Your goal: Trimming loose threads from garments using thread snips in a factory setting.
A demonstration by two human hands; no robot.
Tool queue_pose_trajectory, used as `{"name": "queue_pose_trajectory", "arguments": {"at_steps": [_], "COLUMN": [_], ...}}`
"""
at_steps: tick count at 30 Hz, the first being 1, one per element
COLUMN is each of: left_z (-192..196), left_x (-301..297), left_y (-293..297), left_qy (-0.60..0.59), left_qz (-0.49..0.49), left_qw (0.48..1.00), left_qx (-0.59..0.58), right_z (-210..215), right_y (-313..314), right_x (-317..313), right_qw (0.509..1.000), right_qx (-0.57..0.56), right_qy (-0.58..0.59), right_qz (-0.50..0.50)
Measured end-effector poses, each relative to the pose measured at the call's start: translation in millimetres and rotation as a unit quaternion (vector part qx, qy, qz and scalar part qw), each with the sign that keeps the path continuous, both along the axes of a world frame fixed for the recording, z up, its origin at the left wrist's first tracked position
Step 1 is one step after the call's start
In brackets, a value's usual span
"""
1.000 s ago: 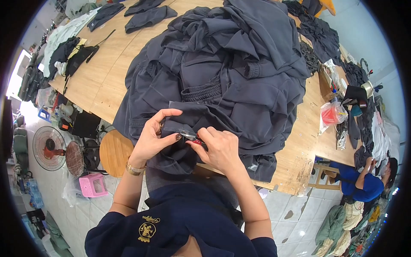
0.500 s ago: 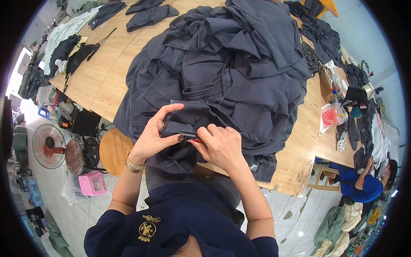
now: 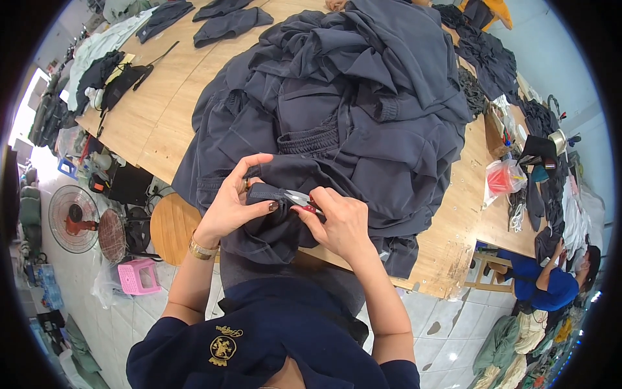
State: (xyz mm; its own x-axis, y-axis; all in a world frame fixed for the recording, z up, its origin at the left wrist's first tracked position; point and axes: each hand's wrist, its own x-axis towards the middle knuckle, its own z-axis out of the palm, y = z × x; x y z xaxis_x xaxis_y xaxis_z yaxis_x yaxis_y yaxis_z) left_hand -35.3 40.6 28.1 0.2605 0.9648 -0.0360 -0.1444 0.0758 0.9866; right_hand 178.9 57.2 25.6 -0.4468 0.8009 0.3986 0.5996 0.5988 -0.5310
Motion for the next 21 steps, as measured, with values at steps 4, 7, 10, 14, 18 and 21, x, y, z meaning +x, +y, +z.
{"name": "queue_pose_trajectory", "arguments": {"at_steps": [4,7,10,14,18,21], "left_z": [1.4,1.7,-1.0,-9.0,-7.2,-7.9], "left_x": [2.0,5.0,5.6,4.4,7.1,4.7], "left_y": [-0.8,0.8,0.8,-1.6,-3.6,-2.5], "left_qy": [-0.025,-0.034,-0.034,0.102,0.077,0.111], "left_qz": [0.024,0.015,0.006,0.06,0.067,0.061], "left_qw": [0.999,0.999,0.999,0.988,0.993,0.992], "left_qx": [0.01,0.007,0.002,0.098,0.062,0.027], "right_z": [-1.5,-20.6,-35.0,-25.7,-21.6,-20.8], "right_y": [-2.7,-0.9,-1.0,-6.4,-8.5,-9.2], "right_x": [-4.5,-15.4,-18.8,-28.9,-23.2,-22.1], "right_qw": [0.991,0.93,0.908,0.829,0.757,0.78], "right_qx": [-0.13,-0.247,-0.311,-0.406,-0.51,-0.486], "right_qy": [0.042,0.27,0.276,0.381,0.404,0.39], "right_qz": [-0.006,0.029,0.044,0.049,0.056,0.057]}}
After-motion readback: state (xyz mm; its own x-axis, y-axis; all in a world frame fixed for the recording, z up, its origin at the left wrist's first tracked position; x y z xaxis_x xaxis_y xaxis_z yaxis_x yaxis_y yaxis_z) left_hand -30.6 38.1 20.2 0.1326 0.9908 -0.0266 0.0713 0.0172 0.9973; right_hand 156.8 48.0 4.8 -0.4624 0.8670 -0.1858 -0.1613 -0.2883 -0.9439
